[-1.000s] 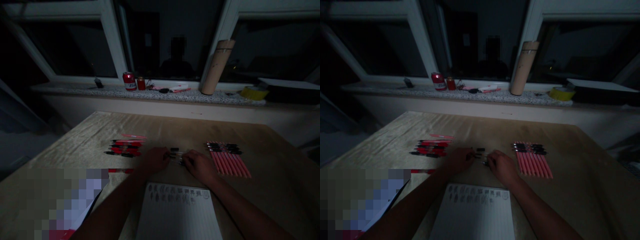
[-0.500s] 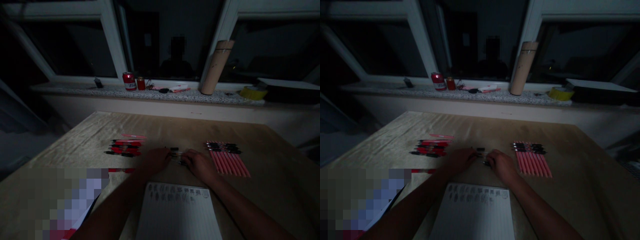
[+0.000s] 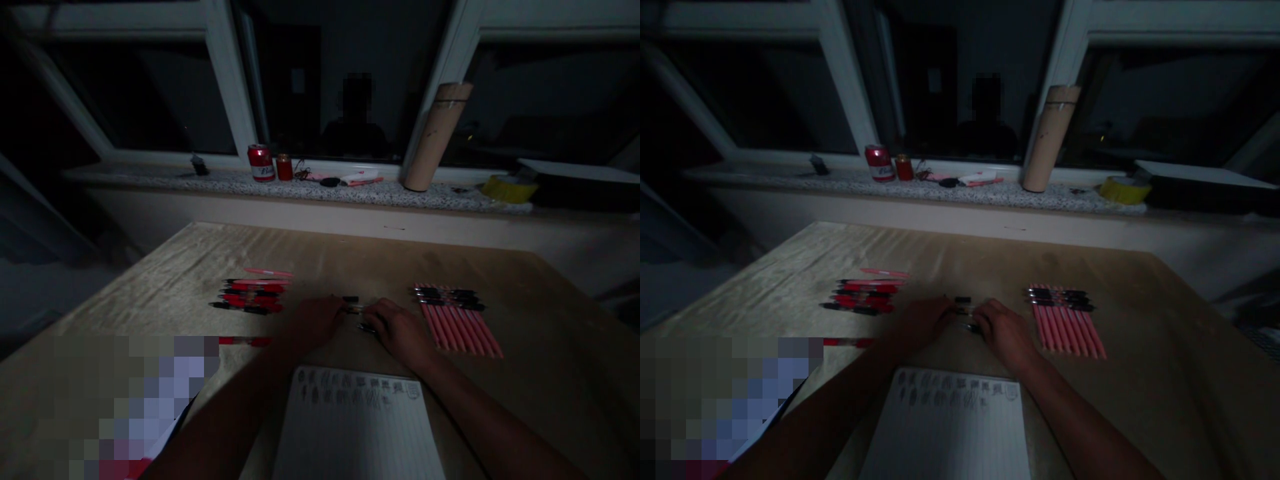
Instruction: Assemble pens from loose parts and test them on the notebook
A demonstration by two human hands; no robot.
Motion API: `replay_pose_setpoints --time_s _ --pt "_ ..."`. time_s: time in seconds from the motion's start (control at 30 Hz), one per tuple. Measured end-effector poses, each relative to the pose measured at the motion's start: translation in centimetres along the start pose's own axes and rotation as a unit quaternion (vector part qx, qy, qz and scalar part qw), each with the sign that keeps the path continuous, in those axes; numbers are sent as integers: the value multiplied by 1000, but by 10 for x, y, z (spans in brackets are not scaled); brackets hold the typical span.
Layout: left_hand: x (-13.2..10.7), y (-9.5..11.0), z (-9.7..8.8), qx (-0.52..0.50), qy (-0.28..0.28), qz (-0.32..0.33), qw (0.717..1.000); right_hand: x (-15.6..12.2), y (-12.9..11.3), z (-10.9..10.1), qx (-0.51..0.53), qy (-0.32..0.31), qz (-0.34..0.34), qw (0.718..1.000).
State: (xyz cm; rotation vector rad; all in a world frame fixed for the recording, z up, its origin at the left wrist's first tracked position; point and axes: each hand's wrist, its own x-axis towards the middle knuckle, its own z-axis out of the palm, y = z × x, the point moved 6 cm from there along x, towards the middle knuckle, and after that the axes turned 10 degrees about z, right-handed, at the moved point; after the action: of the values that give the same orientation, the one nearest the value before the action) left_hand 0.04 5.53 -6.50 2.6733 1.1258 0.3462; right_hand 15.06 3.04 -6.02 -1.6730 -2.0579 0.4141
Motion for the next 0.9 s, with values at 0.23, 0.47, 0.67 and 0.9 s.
replay_pose_setpoints --time_s 0.23,0.47,0.67,0.9 --pt "0 10 -8 -8 10 26 1000 -1 -2 1 16 -3 -10 1000" --pt "2 19 -10 -6 33 43 998 -2 -6 1 19 0 -15 1000" --pt "1 21 -7 -14 35 56 998 -3 -6 3 15 0 -24 1000" --pt "1 26 -10 1 22 86 996 -5 -8 3 26 0 -35 999"
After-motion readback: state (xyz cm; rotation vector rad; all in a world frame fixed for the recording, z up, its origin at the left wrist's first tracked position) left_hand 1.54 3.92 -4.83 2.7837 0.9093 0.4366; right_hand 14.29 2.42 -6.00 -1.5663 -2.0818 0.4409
